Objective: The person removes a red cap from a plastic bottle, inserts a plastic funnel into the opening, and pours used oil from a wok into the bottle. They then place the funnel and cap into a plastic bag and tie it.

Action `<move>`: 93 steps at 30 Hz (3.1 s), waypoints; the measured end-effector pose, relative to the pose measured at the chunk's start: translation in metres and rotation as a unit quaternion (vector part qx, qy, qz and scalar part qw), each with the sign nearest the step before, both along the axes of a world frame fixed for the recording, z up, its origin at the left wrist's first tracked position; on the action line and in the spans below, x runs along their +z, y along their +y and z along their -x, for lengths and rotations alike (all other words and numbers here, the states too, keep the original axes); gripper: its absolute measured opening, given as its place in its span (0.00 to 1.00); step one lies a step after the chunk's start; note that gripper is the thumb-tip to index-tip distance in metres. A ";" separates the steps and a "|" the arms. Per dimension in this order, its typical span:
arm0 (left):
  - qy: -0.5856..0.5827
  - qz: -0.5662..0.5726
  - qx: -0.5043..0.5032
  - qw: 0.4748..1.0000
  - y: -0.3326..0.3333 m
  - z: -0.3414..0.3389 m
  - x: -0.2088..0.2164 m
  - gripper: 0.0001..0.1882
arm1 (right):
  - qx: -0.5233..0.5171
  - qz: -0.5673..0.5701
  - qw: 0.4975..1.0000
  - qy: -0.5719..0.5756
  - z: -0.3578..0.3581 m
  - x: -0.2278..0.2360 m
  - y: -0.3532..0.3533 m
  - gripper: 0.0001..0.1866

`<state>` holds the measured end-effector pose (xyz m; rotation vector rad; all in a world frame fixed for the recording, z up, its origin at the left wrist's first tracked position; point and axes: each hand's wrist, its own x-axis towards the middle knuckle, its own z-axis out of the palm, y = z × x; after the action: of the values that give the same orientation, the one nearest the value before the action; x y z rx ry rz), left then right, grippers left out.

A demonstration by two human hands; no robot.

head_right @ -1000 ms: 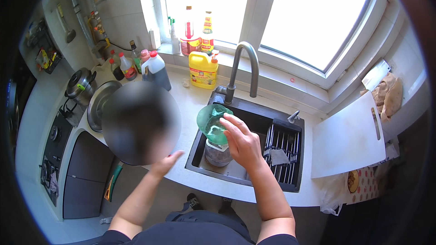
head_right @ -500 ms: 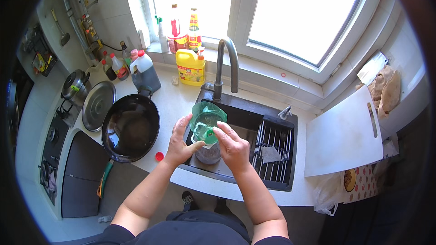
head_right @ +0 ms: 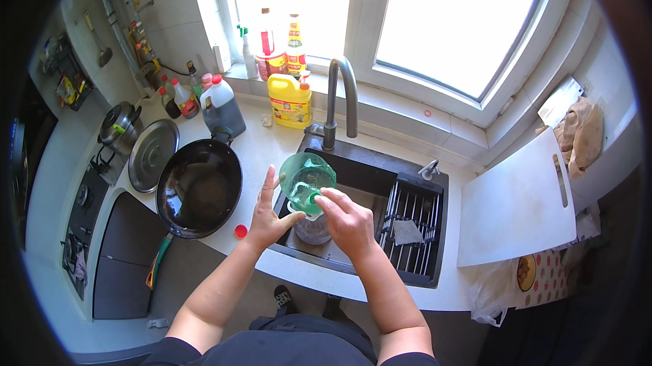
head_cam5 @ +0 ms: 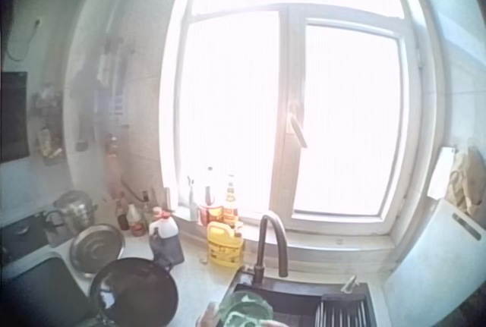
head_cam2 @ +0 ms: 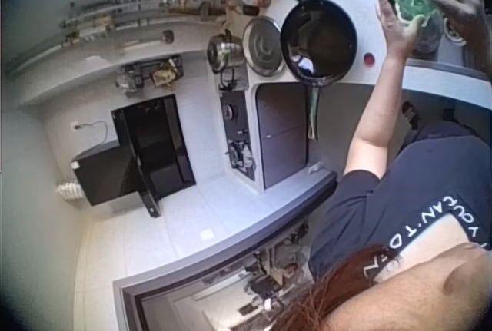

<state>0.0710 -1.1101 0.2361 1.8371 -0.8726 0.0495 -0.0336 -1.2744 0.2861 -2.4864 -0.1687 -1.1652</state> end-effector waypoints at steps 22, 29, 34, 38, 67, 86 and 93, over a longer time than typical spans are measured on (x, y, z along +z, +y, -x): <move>-0.118 0.034 -0.038 0.992 -0.023 0.028 -0.012 0.66 | 0.054 -0.039 0.998 -0.011 0.042 -0.029 -0.022 0.11; -0.062 0.042 0.024 0.997 -0.032 0.044 -0.014 0.62 | -0.045 -0.213 0.975 -0.038 0.044 -0.026 -0.040 0.04; -0.021 0.022 0.058 0.998 -0.036 0.057 -0.021 0.57 | -0.042 -0.248 0.967 -0.025 0.049 -0.031 -0.050 0.04; -0.024 0.039 0.066 0.997 -0.044 0.065 -0.016 0.55 | -0.033 -0.294 0.954 -0.045 0.053 -0.030 -0.049 0.03; 0.066 0.138 -0.244 0.958 -0.125 0.189 0.030 0.50 | -0.200 -0.424 0.846 -0.254 0.234 -0.023 -0.059 0.03; 0.315 -0.247 -0.316 0.860 -0.413 0.464 -0.137 0.26 | -0.444 -0.175 0.876 0.072 0.558 -0.031 -0.313 0.04; 0.314 -0.180 -0.287 0.887 -0.405 0.458 -0.129 0.27 | -0.388 -0.213 0.752 0.489 0.520 -0.041 -0.392 0.07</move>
<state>-0.3873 -1.5146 0.1075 1.6759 -0.9477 -1.0877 -0.5536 -1.6663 0.2450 -2.3780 1.3448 0.0933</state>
